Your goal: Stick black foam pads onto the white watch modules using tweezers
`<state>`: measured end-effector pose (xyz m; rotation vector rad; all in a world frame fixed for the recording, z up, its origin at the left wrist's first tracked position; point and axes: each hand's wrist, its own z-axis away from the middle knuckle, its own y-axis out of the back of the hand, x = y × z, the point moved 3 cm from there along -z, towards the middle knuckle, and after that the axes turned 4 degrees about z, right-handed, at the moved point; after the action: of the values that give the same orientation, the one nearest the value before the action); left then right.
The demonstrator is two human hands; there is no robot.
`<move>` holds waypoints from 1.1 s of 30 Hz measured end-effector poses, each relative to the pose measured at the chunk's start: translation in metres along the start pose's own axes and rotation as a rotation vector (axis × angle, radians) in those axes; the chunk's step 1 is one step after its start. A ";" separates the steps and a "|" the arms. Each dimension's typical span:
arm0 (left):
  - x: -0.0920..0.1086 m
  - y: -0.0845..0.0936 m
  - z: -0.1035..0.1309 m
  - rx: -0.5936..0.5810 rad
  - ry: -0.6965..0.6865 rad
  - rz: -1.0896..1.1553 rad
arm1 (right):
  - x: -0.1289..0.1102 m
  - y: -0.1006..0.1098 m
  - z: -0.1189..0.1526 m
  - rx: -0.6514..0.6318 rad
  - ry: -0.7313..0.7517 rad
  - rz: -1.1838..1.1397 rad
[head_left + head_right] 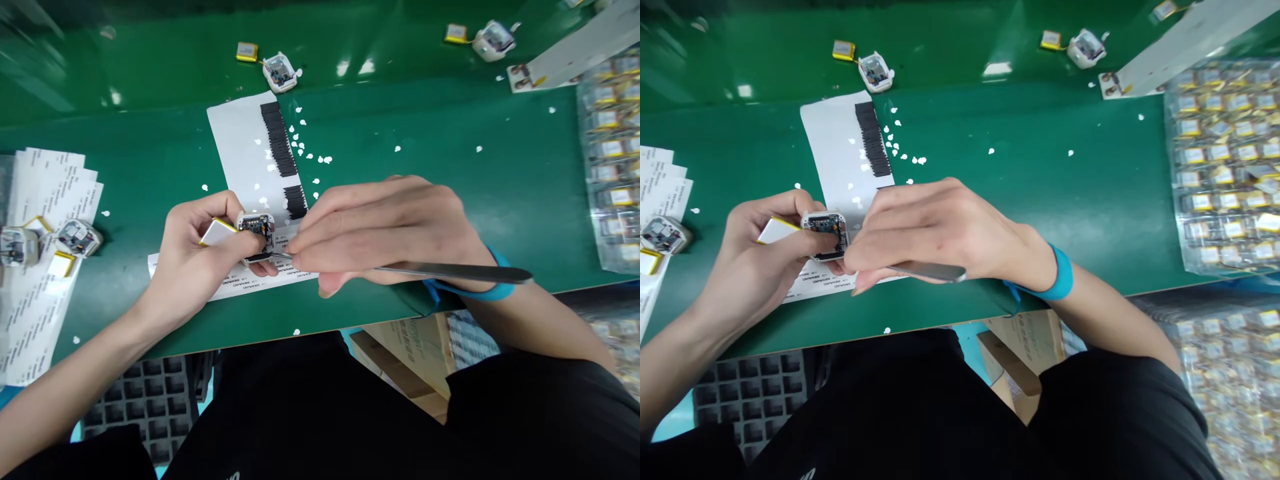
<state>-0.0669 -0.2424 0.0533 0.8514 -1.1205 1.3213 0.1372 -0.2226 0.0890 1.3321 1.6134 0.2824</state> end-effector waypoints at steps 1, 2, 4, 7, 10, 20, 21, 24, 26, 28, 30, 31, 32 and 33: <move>0.000 0.000 0.000 0.003 0.007 0.006 | 0.000 0.000 0.000 0.006 0.010 -0.006; 0.000 0.000 0.001 0.008 0.007 0.009 | 0.001 0.000 0.000 0.007 0.013 -0.011; 0.000 -0.002 0.002 0.027 0.000 0.012 | 0.001 0.000 0.000 0.001 0.005 -0.016; 0.000 -0.005 0.003 0.045 -0.026 0.022 | 0.002 0.002 0.001 -0.007 -0.021 -0.010; -0.002 -0.005 0.004 0.046 -0.064 0.010 | 0.005 0.004 0.004 0.019 -0.024 0.008; -0.005 -0.003 0.003 0.012 -0.063 0.040 | 0.015 0.014 0.011 0.283 0.213 0.484; -0.005 -0.003 0.004 0.007 -0.055 0.043 | 0.017 0.015 0.012 0.275 0.247 0.587; -0.006 0.000 -0.002 -0.001 -0.072 -0.019 | 0.027 0.017 0.018 0.224 0.302 0.718; 0.000 0.009 -0.017 0.047 -0.163 -0.155 | 0.037 0.015 0.021 0.254 0.294 0.735; 0.014 0.027 -0.043 0.182 -0.289 -0.382 | 0.046 0.010 0.022 0.331 0.307 0.769; 0.032 0.053 -0.075 0.372 -0.333 -0.623 | 0.054 0.004 0.021 0.392 0.316 0.793; 0.042 0.067 -0.091 0.448 -0.316 -0.698 | 0.056 0.001 0.020 0.412 0.322 0.801; 0.050 0.080 -0.105 0.505 -0.307 -0.771 | 0.057 -0.001 0.019 0.428 0.334 0.807; 0.058 0.091 -0.117 0.523 -0.297 -0.816 | 0.058 -0.002 0.018 0.438 0.348 0.810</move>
<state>-0.1457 -0.1052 0.0642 1.7124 -0.5086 0.7961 0.1550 -0.1817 0.0480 2.3588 1.3678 0.7019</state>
